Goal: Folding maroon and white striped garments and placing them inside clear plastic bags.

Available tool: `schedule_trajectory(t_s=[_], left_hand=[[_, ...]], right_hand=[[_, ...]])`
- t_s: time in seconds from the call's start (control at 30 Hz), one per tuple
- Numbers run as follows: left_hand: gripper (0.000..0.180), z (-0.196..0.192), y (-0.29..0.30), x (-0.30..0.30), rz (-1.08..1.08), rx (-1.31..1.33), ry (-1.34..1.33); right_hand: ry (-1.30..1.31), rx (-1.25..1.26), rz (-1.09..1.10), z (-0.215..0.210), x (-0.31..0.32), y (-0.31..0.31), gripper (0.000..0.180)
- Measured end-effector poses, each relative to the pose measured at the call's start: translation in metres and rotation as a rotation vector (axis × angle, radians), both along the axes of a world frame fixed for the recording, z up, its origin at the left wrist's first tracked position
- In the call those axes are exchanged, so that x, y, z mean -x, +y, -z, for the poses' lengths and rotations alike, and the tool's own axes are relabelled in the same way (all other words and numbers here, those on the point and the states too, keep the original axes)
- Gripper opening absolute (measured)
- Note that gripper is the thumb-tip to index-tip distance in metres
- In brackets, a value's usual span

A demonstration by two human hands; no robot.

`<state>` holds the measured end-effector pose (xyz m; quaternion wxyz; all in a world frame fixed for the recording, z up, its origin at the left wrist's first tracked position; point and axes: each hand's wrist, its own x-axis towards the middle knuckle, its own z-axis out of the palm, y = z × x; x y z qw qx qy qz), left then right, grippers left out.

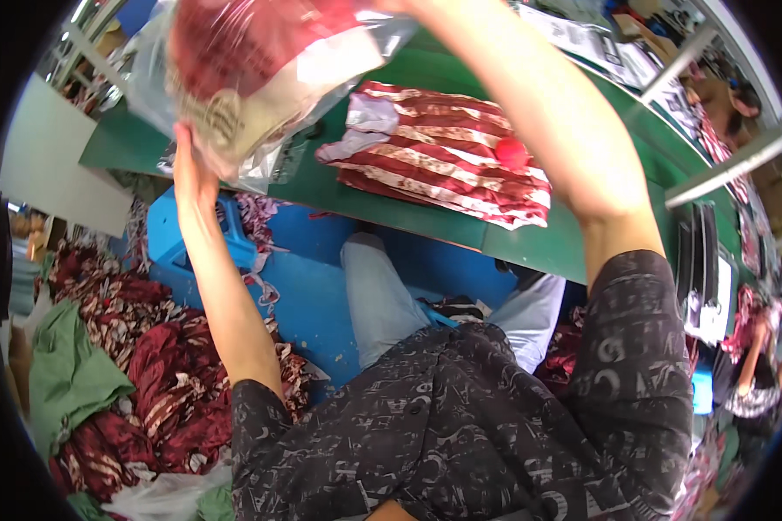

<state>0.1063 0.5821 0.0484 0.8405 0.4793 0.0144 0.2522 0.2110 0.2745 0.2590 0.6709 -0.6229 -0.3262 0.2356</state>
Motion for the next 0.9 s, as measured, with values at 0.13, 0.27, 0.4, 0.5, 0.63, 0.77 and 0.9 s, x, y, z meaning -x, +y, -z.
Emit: schedule_trajectory(t_s=[0.13, 0.27, 0.4, 0.5, 0.63, 0.77, 0.9], left_hand=[[0.034, -0.053, -0.092, -0.062, 0.110, -0.338, 0.130], [0.021, -0.012, -0.178, -0.096, -0.018, -0.842, 0.106], [0.028, 0.057, -0.218, -0.119, -0.102, -1.299, 0.225], [0.033, 0.070, -0.215, -0.123, -0.172, -1.439, 0.409], [0.038, 0.052, -0.202, -0.121, -0.191, -1.493, 0.446], [0.038, 0.051, -0.204, -0.114, -0.238, -1.536, 0.496], [0.041, 0.072, -0.201, -0.113, -0.338, -1.535, 0.427]], right_hand=[[-0.044, 0.061, 0.412, 0.031, 0.018, -0.136, 0.040], [-0.086, 0.337, 0.855, 0.127, 0.049, -0.244, 0.083], [-0.322, 0.832, 1.096, 0.248, 0.049, -0.291, 0.092], [-0.816, 1.307, 1.096, 0.228, 0.052, -0.256, 0.067], [-1.439, 1.284, 0.786, 0.151, 0.016, -0.190, 0.044], [-1.366, 1.395, 0.479, 0.136, -0.045, -0.105, 0.054], [-1.207, 1.364, 0.286, 0.189, -0.085, -0.069, 0.063]])
